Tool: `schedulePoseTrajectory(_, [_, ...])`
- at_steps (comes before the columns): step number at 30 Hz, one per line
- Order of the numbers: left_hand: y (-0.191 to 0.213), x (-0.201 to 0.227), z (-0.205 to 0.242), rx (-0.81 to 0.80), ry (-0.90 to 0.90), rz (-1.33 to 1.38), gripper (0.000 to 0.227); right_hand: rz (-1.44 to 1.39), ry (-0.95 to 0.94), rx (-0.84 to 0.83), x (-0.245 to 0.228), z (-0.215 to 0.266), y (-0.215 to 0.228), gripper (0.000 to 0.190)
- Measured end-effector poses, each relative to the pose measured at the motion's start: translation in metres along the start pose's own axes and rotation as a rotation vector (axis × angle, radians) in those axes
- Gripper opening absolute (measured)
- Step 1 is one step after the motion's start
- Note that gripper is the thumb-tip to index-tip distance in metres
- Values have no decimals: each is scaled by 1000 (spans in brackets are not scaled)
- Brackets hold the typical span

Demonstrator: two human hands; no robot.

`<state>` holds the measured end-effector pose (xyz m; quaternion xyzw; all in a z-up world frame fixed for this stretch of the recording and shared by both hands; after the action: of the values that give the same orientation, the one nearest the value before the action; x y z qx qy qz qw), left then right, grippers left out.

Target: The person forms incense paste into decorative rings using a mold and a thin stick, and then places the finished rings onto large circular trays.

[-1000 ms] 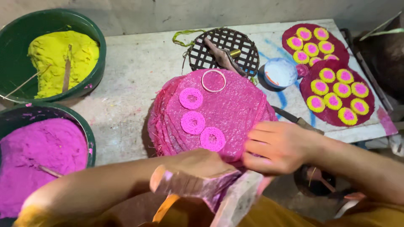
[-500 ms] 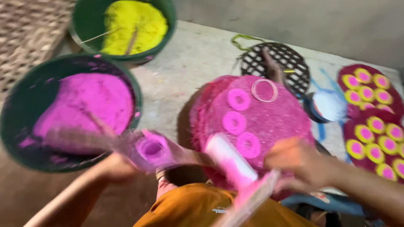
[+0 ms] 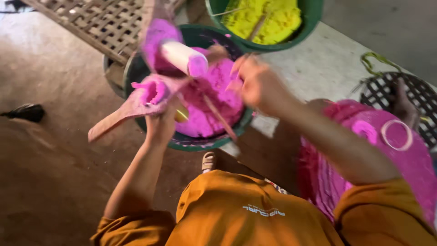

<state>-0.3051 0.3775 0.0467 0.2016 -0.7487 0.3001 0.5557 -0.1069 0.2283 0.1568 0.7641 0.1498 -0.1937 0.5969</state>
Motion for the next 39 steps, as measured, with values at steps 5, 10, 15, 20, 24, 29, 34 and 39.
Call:
schedulePoseTrajectory(5, [99, -11, -19, 206, -189, -378, 11, 181, -280, -565, 48, -26, -172, 61])
schedulePoseTrajectory(10, [127, -25, -22, 275, -159, -402, 42, 167, -184, -422, 71, -46, -115, 29])
schedulePoseTrajectory(15, [119, -12, -21, 234, -296, -469, 47, 338, -202, -395, 60, -91, -78, 26])
schedulePoseTrajectory(20, [113, -4, -23, 224, -275, -408, 58, 576, -222, -424, 77, -142, -139, 19])
schedulePoseTrajectory(24, [110, -2, -26, 198, -287, -422, 59, 435, -215, -531, 69, -132, -190, 20])
schedulePoseTrajectory(29, [112, -13, -29, 216, -215, -342, 58, 211, -252, -625, 28, -110, -204, 34])
schedulePoseTrajectory(34, [116, 1, -34, 220, -239, -386, 50, -54, -165, -561, -15, -80, -178, 44])
schedulePoseTrajectory(39, [109, 66, -50, 288, -556, -1087, 44, -272, -102, -533, -30, -57, -65, 36])
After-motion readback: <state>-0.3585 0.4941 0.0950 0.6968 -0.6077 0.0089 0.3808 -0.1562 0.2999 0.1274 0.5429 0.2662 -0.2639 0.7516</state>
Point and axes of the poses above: each hand's wrist, its own z-axis away from the middle knuckle, its own y-axis out of the back of the hand, x = y × z, the point moved 8 cm from there along -z, towards the middle knuckle, and after that the axes turned 8 degrees about -x, right-handed, at the moved point
